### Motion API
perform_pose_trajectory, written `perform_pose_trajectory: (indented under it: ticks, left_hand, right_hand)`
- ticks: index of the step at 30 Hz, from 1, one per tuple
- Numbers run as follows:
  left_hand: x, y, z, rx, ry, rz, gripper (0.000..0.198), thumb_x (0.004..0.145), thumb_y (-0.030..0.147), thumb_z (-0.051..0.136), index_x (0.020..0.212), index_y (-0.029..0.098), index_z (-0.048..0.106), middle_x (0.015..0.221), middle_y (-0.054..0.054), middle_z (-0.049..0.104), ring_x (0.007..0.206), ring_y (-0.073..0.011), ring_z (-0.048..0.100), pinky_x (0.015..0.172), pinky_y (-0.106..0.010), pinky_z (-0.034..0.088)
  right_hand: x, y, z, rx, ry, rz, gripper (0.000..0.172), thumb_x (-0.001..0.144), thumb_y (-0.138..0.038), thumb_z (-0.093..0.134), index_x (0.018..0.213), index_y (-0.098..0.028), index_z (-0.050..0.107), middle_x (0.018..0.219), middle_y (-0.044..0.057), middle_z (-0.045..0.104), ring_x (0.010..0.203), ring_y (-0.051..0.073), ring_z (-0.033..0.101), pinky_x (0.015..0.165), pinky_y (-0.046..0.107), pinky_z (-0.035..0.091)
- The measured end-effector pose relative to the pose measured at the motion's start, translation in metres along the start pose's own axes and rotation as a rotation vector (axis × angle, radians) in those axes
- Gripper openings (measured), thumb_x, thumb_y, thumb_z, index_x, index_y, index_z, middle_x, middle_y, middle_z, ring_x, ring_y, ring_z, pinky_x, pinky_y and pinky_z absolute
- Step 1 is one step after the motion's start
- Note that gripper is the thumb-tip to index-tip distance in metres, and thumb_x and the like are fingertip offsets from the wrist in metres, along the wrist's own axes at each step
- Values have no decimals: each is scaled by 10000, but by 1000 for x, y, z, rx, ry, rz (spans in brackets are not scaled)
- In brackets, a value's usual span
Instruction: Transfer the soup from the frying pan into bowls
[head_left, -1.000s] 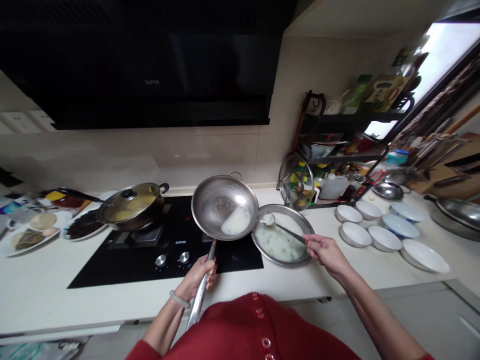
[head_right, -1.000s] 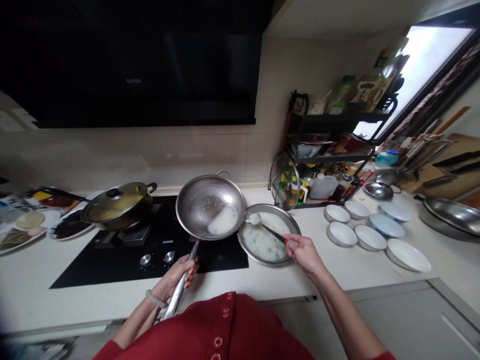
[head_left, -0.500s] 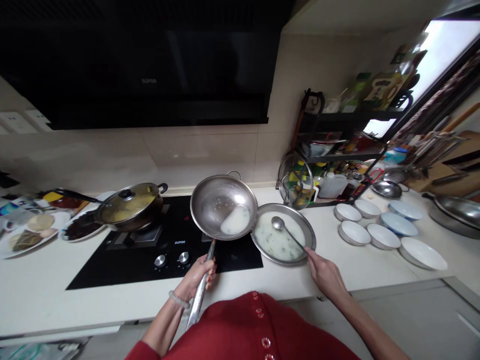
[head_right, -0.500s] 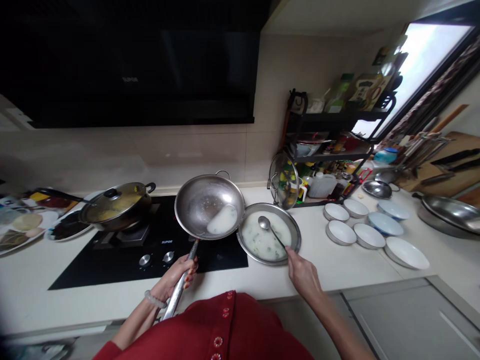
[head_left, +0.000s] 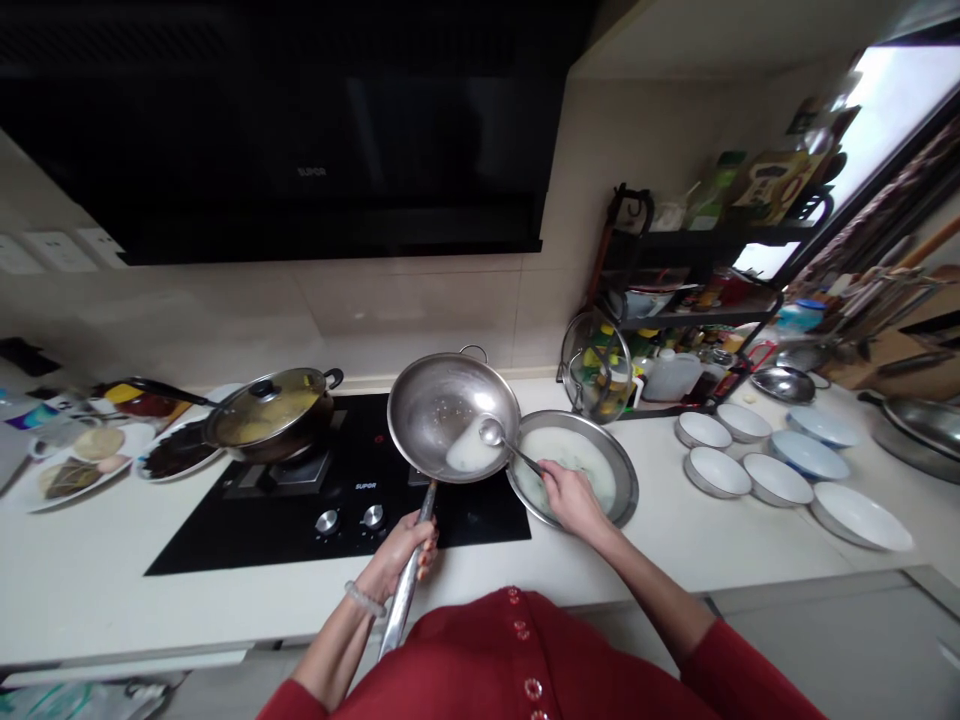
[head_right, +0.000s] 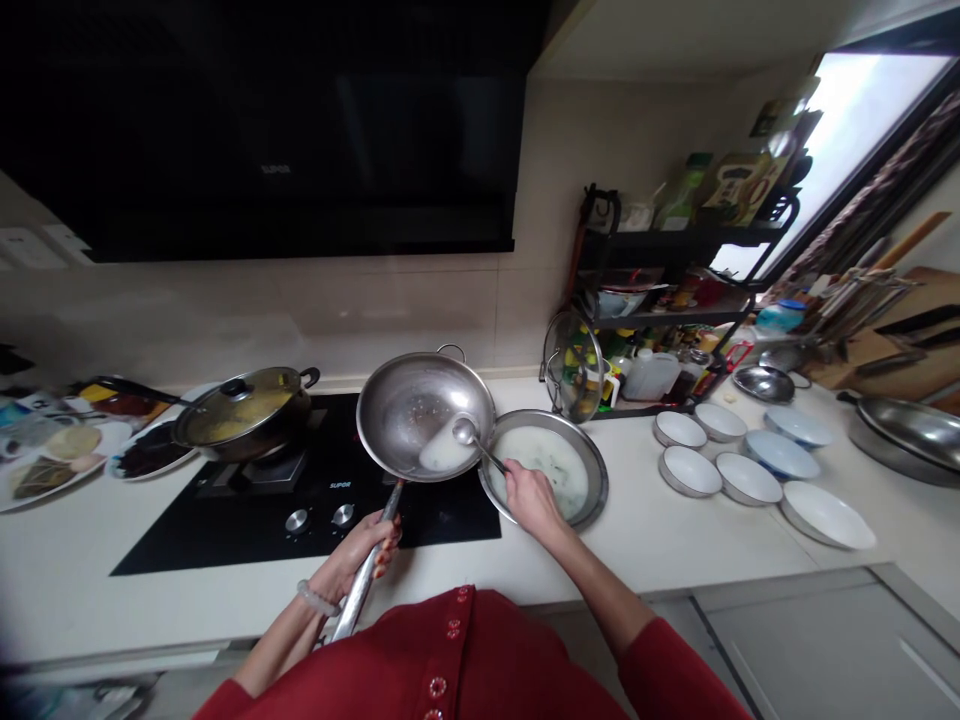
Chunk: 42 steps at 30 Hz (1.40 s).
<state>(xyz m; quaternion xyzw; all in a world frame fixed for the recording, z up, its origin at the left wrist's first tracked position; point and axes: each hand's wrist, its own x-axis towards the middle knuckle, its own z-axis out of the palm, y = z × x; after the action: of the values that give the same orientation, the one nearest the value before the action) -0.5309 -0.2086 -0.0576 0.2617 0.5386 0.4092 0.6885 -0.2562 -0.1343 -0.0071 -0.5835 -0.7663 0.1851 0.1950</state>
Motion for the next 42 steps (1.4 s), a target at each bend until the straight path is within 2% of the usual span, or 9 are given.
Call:
perform_pose_trajectory:
  ticks: [5, 7, 9, 11, 13, 21, 32, 37, 42]
  left_hand:
    - [0, 1, 0, -9, -5, -3, 283, 614, 240, 643, 730, 223, 385, 476, 103, 416, 333, -40, 330, 312, -149, 266]
    - [-1, 1, 1, -12, -4, -9, 287, 618, 238, 645, 735, 224, 384, 473, 106, 412, 333, -39, 329, 315, -148, 262]
    - [-2, 2, 1, -15, -3, -11, 295, 620, 243, 651, 739, 225, 382, 473, 108, 409, 333, -38, 325, 316, -148, 261]
    - [-2, 2, 1, -16, -2, -11, 301, 617, 248, 653, 743, 226, 381, 475, 108, 411, 335, -39, 325, 316, -149, 263]
    - [-2, 1, 1, -18, -1, -7, 302, 610, 247, 651, 745, 226, 381, 476, 107, 415, 335, -39, 324, 314, -151, 263]
    - [-1, 1, 1, -22, 2, 1, 308, 593, 245, 651, 741, 224, 382, 473, 106, 416, 333, -37, 319, 308, -152, 273]
    - [-1, 1, 1, -19, -14, 6, 306, 581, 252, 651, 716, 223, 378, 459, 104, 416, 329, -35, 310, 298, -148, 264]
    - [-1, 2, 2, -13, -7, 5, 313, 584, 263, 659, 715, 224, 378, 469, 102, 418, 334, -34, 310, 301, -150, 271]
    - [-2, 1, 1, -20, -4, -5, 306, 585, 248, 652, 718, 226, 377, 471, 102, 421, 334, -38, 317, 301, -148, 263]
  right_hand:
    - [15, -14, 9, -89, -106, 34, 376, 881, -161, 401, 1146, -155, 669, 908, 123, 740, 869, 223, 682, 790, 284, 444]
    - [19, -12, 13, 20, -96, 53, 350, 863, -156, 407, 1051, -159, 702, 857, 98, 734, 839, 204, 671, 771, 267, 435]
    - [22, -7, 17, 198, -74, 130, 329, 835, -160, 416, 978, -149, 713, 697, 58, 695, 711, 181, 641, 690, 256, 433]
    - [24, -2, 19, 386, -63, 240, 316, 803, -169, 425, 948, -126, 702, 526, 9, 591, 541, 157, 556, 571, 252, 403]
    - [24, 3, 19, 504, -55, 314, 318, 780, -174, 421, 947, -103, 682, 458, -24, 512, 455, 138, 472, 505, 249, 362]
    - [18, 8, 11, 669, 7, 344, 273, 684, -189, 479, 858, -93, 666, 431, -38, 481, 439, 116, 416, 488, 248, 316]
    - [15, 4, 2, 836, 31, 435, 209, 656, -175, 520, 815, -116, 642, 408, -41, 482, 396, 88, 360, 424, 221, 252]
    - [10, 4, -11, 976, -37, 574, 227, 650, -190, 557, 855, -121, 626, 408, -53, 464, 339, 57, 282, 365, 196, 138]
    - [-4, 15, -33, 1040, -20, 591, 262, 621, -210, 584, 862, -118, 628, 414, -54, 459, 336, 40, 261, 361, 174, 128]
